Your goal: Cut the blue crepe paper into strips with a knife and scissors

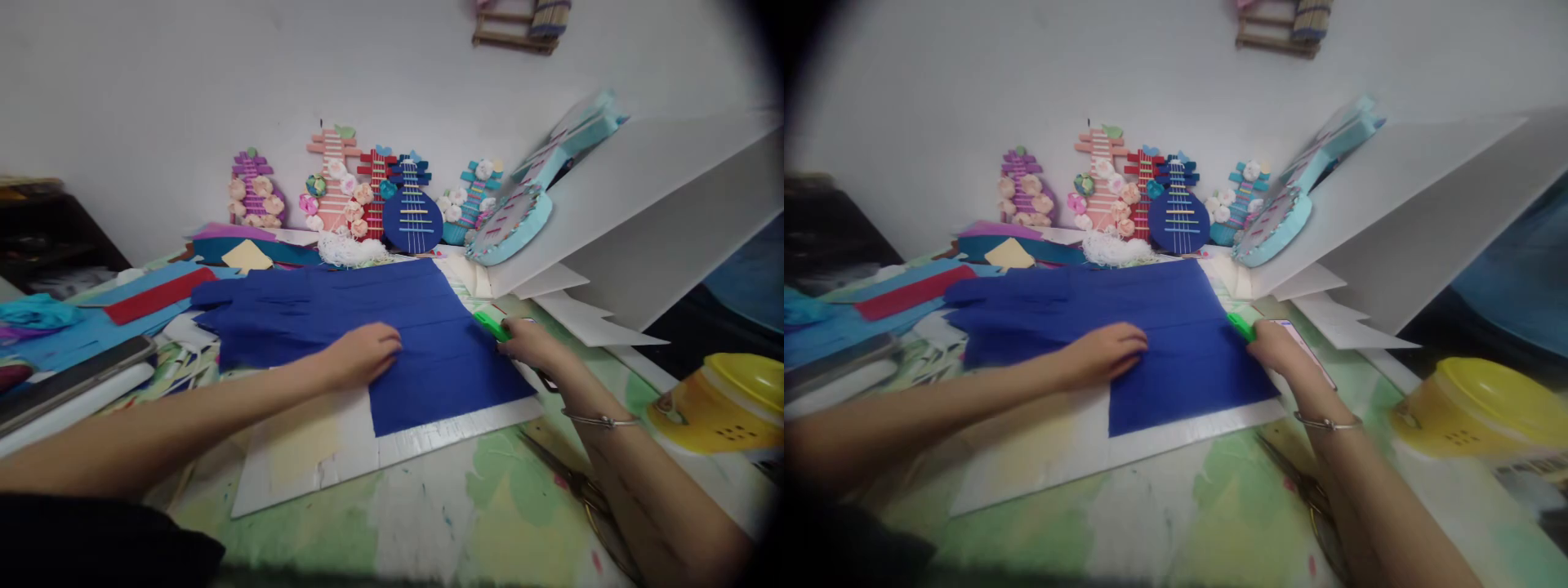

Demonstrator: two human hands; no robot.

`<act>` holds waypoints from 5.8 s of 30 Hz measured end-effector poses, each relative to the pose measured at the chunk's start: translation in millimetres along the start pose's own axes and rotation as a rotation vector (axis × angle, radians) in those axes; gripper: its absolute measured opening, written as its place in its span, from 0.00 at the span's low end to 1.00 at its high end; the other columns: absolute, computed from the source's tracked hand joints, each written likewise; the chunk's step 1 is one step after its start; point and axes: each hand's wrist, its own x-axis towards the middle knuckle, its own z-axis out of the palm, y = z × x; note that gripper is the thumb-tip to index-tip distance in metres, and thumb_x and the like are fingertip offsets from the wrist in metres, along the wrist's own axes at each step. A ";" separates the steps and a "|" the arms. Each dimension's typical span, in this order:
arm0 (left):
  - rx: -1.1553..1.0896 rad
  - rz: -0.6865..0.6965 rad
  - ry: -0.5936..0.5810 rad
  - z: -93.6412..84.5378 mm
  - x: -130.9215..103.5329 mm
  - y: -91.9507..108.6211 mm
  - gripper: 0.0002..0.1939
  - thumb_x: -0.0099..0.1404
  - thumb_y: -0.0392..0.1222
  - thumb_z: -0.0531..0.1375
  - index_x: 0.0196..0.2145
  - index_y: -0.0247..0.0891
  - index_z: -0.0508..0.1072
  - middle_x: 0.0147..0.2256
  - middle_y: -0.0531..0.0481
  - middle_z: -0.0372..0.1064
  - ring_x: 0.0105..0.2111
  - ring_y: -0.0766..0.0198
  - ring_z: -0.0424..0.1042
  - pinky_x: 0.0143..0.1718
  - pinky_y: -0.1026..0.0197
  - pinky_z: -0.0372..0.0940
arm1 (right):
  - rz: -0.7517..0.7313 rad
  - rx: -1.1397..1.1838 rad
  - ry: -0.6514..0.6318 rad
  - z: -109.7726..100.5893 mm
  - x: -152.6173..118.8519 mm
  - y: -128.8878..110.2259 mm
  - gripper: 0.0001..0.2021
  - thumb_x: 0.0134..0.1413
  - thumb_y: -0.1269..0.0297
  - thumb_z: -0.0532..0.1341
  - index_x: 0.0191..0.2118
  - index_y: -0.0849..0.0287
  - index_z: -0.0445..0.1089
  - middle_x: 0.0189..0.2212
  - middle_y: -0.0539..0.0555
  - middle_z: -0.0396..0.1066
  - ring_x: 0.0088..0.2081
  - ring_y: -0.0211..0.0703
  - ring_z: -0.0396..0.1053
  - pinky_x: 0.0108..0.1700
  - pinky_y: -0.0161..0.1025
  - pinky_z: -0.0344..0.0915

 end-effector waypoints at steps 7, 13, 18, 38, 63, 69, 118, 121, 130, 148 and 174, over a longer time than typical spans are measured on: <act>-0.087 0.008 -0.095 9.7 -54.6 62.7 0.28 0.69 0.53 0.53 0.60 0.33 0.61 0.60 0.33 0.57 0.62 0.39 0.54 0.57 0.39 0.57 | -0.053 -0.194 -0.030 -16.3 -13.4 -28.7 0.13 0.51 0.63 0.63 0.42 0.64 0.73 0.38 0.61 0.75 0.40 0.50 0.71 0.34 0.36 0.60; -0.018 0.106 -0.009 3.7 -68.2 88.6 0.26 0.68 0.52 0.54 0.56 0.31 0.65 0.57 0.32 0.62 0.59 0.40 0.59 0.55 0.39 0.58 | -0.071 -0.309 -0.101 -45.7 -77.7 -7.9 0.03 0.48 0.73 0.61 0.28 0.60 0.72 0.28 0.58 0.74 0.31 0.47 0.71 0.30 0.36 0.57; 0.050 0.116 0.023 6.6 -65.4 103.1 0.14 0.71 0.41 0.51 0.49 0.31 0.68 0.46 0.34 0.70 0.47 0.49 0.69 0.45 0.49 0.65 | -0.022 -0.338 -0.201 -22.2 -158.7 26.4 0.04 0.43 0.74 0.63 0.28 0.60 0.69 0.27 0.59 0.73 0.29 0.48 0.70 0.28 0.37 0.55; 0.079 -0.114 0.114 8.5 -29.4 101.9 0.10 0.57 0.31 0.56 0.39 0.34 0.67 0.33 0.41 0.67 0.33 0.53 0.66 0.32 0.54 0.62 | 0.286 0.894 -0.308 18.4 -214.5 11.6 0.26 0.45 0.51 0.63 0.48 0.62 0.65 0.17 0.43 0.59 0.13 0.30 0.49 0.16 0.32 0.44; -0.053 0.201 0.611 7.0 -34.2 99.7 0.10 0.64 0.27 0.53 0.33 0.25 0.75 0.29 0.39 0.73 0.29 0.53 0.71 0.28 0.52 0.65 | 0.439 1.395 -0.417 39.9 -203.3 -94.0 0.24 0.44 0.44 0.67 0.38 0.60 0.67 0.15 0.39 0.53 0.13 0.23 0.43 0.14 0.26 0.43; -0.082 0.207 0.604 5.7 -34.2 99.8 0.10 0.63 0.27 0.53 0.33 0.23 0.75 0.29 0.37 0.73 0.29 0.51 0.71 0.26 0.52 0.65 | 0.506 1.423 -0.390 39.8 -203.2 -98.3 0.23 0.42 0.47 0.69 0.38 0.59 0.67 0.15 0.40 0.55 0.13 0.23 0.43 0.15 0.25 0.42; -0.086 0.172 0.636 10.6 -35.9 101.8 0.11 0.65 0.28 0.52 0.34 0.26 0.75 0.30 0.39 0.73 0.32 0.53 0.70 0.29 0.52 0.65 | 0.531 1.377 -0.373 44.5 -201.4 -98.6 0.20 0.43 0.50 0.70 0.37 0.57 0.68 0.16 0.41 0.52 0.16 0.25 0.41 0.16 0.28 0.36; -0.099 0.165 0.644 10.3 -36.1 101.7 0.12 0.65 0.28 0.51 0.34 0.25 0.75 0.30 0.38 0.73 0.32 0.52 0.70 0.29 0.51 0.65 | 0.511 1.421 -0.414 40.6 -199.4 -97.8 0.19 0.44 0.50 0.69 0.36 0.57 0.67 0.16 0.41 0.52 0.15 0.25 0.42 0.16 0.28 0.37; -0.116 0.181 0.632 7.5 -36.0 101.3 0.11 0.64 0.28 0.52 0.34 0.23 0.75 0.30 0.37 0.73 0.31 0.50 0.70 0.28 0.51 0.63 | 0.540 1.425 -0.433 40.3 -196.1 -98.8 0.20 0.44 0.49 0.69 0.36 0.57 0.66 0.17 0.40 0.52 0.14 0.24 0.43 0.16 0.27 0.39; -0.105 0.168 0.641 6.3 -35.0 101.0 0.12 0.65 0.28 0.51 0.33 0.25 0.75 0.29 0.39 0.73 0.30 0.53 0.70 0.28 0.53 0.64 | 0.501 1.407 -0.408 57.4 -197.2 -89.8 0.22 0.42 0.47 0.69 0.37 0.57 0.67 0.15 0.40 0.53 0.13 0.25 0.44 0.13 0.26 0.43; -0.134 0.183 0.638 5.5 -35.6 100.1 0.12 0.63 0.28 0.51 0.33 0.23 0.75 0.29 0.36 0.74 0.29 0.50 0.72 0.27 0.51 0.64 | 0.432 1.450 -0.441 52.9 -196.2 -93.1 0.17 0.48 0.54 0.68 0.39 0.56 0.65 0.16 0.40 0.54 0.13 0.23 0.43 0.13 0.24 0.42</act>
